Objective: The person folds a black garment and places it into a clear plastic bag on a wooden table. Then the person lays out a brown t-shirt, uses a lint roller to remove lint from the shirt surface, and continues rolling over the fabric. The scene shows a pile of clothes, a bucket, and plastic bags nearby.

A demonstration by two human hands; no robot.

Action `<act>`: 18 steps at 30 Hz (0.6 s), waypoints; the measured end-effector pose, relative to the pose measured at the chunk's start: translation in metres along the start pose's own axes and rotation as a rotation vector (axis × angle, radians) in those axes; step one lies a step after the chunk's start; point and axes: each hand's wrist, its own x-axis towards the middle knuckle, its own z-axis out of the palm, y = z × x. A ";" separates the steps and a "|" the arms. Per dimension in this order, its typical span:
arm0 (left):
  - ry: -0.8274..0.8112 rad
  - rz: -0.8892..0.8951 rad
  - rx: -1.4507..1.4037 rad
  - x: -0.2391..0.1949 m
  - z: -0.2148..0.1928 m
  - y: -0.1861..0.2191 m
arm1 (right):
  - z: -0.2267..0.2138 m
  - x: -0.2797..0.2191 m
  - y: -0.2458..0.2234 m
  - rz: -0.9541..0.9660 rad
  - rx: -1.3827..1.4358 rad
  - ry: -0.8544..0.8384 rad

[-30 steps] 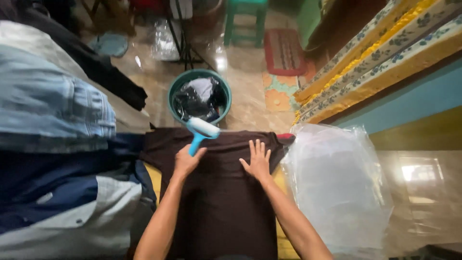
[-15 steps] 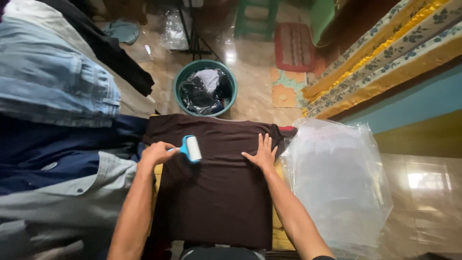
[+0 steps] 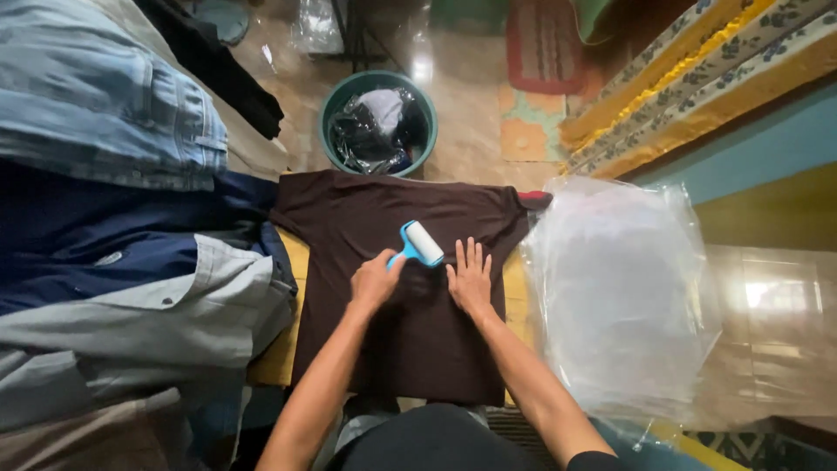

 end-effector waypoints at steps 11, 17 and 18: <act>0.064 -0.371 0.033 -0.063 -0.077 -0.069 | -0.012 -0.024 0.011 0.014 0.126 0.143; 0.086 -0.170 -0.172 -0.025 -0.009 -0.002 | -0.004 -0.054 0.014 0.082 0.042 0.139; 0.072 -0.111 -0.174 -0.014 0.005 -0.001 | -0.002 -0.055 0.012 0.078 -0.002 0.113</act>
